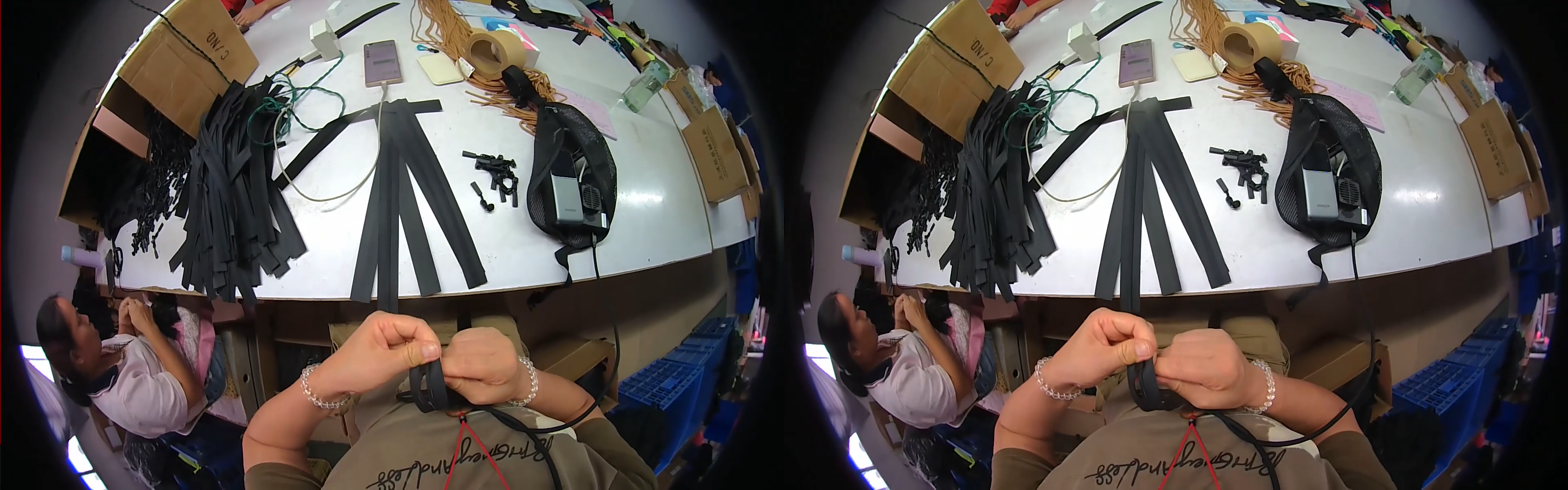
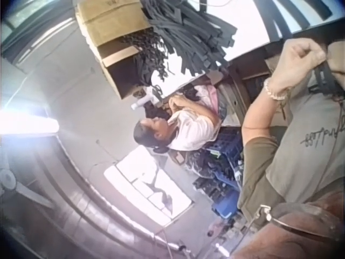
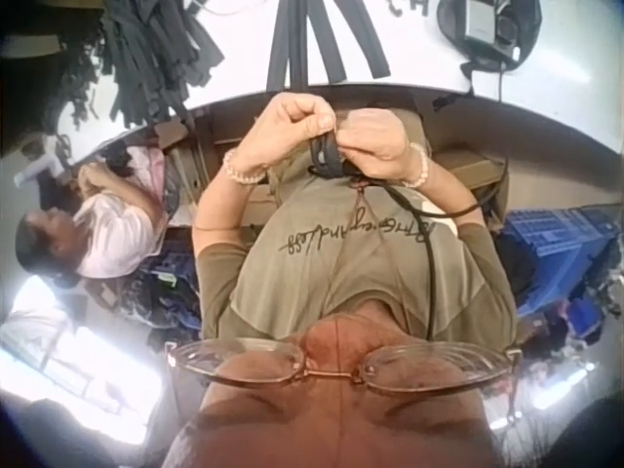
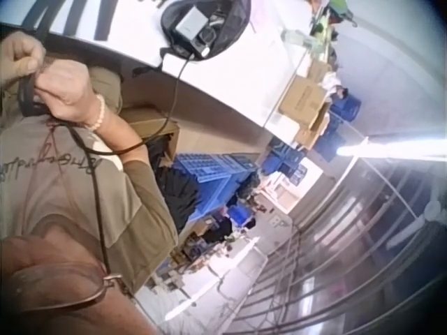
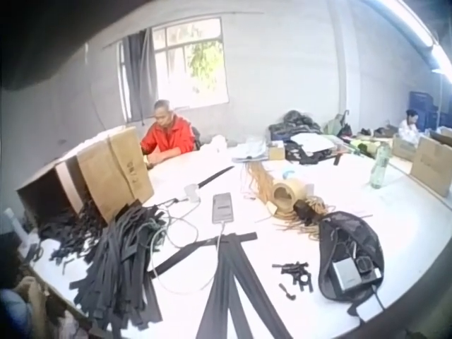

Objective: Assembling plastic components and clips onto black fabric straps at a production workbench.

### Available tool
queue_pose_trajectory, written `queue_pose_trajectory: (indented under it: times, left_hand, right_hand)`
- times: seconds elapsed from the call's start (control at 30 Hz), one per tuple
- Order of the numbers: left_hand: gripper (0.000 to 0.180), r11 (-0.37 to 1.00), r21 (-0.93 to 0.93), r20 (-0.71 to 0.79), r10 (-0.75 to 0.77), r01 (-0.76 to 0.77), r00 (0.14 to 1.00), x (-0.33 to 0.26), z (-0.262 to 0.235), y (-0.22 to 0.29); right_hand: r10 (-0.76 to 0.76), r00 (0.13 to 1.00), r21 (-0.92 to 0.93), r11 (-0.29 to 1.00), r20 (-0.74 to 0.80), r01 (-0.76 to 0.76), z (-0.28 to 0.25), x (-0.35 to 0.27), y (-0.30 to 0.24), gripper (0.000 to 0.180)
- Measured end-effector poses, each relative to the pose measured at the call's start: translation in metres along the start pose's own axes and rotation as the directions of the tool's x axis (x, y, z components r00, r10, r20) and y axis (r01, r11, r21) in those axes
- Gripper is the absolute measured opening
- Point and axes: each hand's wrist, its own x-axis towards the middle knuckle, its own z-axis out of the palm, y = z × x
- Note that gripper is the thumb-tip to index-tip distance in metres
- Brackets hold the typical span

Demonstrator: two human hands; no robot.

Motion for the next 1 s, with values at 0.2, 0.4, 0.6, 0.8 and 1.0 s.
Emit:
queue_pose_trajectory:
  times: [0.2,0.4,0.6,0.8,1.0]
  left_hand:
    - [0.017,0.998,-0.046,-0.106,0.046,-0.051,0.993,0.004,-0.002,-0.009]
    - [0.019,0.988,0.008,-0.163,0.156,-0.157,0.974,0.009,0.005,-0.011]
    - [0.02,0.981,-0.163,-0.087,0.095,-0.109,0.992,0.009,0.005,-0.007]
    - [0.021,0.985,-0.085,-0.116,0.139,-0.149,0.983,0.014,0.0,-0.013]
    - [0.02,0.993,-0.085,-0.046,0.074,-0.077,0.996,0.005,0.001,-0.007]
  right_hand:
    - [0.395,0.917,0.209,0.902,-0.052,-0.377,0.007,-0.006,-0.004,0.008]
    - [0.649,0.759,0.498,0.643,0.048,-0.582,0.001,-0.002,-0.009,0.01]
    - [0.637,0.764,0.63,0.552,0.104,-0.546,0.005,-0.005,-0.002,0.01]
    - [0.356,0.932,0.18,0.923,-0.072,-0.339,0.003,0.001,-0.003,0.004]
    - [0.052,0.996,-0.104,0.993,-0.069,-0.059,0.003,0.002,-0.004,0.009]
